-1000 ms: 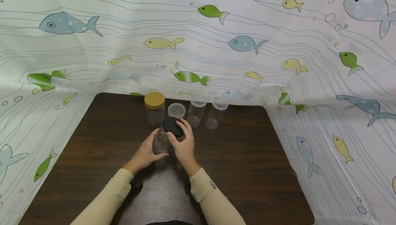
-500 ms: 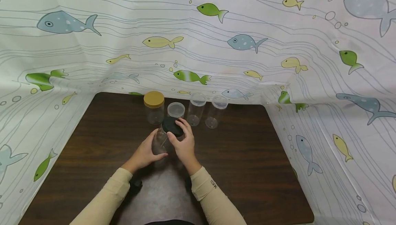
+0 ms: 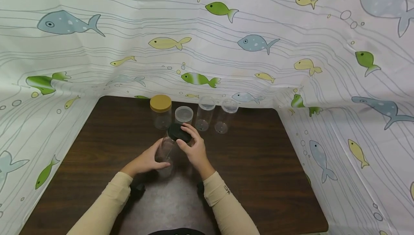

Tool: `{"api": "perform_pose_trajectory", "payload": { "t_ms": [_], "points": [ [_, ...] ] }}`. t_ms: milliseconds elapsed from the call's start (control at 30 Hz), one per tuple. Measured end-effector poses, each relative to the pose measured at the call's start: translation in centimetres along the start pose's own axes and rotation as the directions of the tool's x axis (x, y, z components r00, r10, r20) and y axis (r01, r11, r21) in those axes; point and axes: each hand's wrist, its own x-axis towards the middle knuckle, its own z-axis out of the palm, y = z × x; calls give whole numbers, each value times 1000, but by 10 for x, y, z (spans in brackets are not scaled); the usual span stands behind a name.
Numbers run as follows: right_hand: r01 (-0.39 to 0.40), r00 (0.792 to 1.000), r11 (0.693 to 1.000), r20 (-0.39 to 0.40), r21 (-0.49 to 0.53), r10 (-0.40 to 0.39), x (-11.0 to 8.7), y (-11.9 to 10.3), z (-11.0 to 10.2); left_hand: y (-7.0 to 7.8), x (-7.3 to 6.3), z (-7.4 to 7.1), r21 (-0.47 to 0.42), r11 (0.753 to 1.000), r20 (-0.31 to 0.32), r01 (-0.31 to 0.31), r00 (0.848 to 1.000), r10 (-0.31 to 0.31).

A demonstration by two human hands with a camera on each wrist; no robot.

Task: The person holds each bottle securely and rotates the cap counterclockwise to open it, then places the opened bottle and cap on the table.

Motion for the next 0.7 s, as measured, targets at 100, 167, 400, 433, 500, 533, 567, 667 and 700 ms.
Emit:
{"api": "perform_pose_trajectory", "payload": {
  "t_ms": [100, 167, 400, 433, 500, 533, 567, 667, 700],
  "points": [
    [1, 1000, 1000, 7, 6, -1, 1, 0, 0, 1, -1, -4, -24, 1000, 32, 12, 999, -12],
    [0, 1000, 1000, 7, 9, 0, 1, 0, 1, 1, -1, -4, -19, 1000, 35, 13, 999, -12],
    [-24, 998, 1000, -52, -1, 24, 1, 2, 5, 1, -2, -7, -33, 999, -16, -31, 999, 30],
    [-27, 998, 1000, -62, -8, 26, 1, 2, 6, 2, -2, -7, -34, 999, -29, -39, 999, 38],
    [-32, 996, 999, -80, -27, 30, 0, 3, 8, 2, 0, -7, -22, 998, -54, -61, 997, 59],
    [-34, 996, 999, -89, -39, 31, 0, 3, 9, 3, 1, -7, -14, 998, -65, -67, 996, 66],
    [-36, 995, 998, -98, -48, 31, 0, 3, 10, 4, 2, -7, -7, 997, -73, -73, 995, 73],
    [-35, 992, 997, -121, -72, 26, -1, 4, 12, 6, 5, -5, 6, 998, -86, -68, 994, 68],
    [-35, 992, 996, -127, -78, 25, -1, 4, 13, 6, 6, -4, 15, 998, -87, -60, 994, 61]
  ]
}}
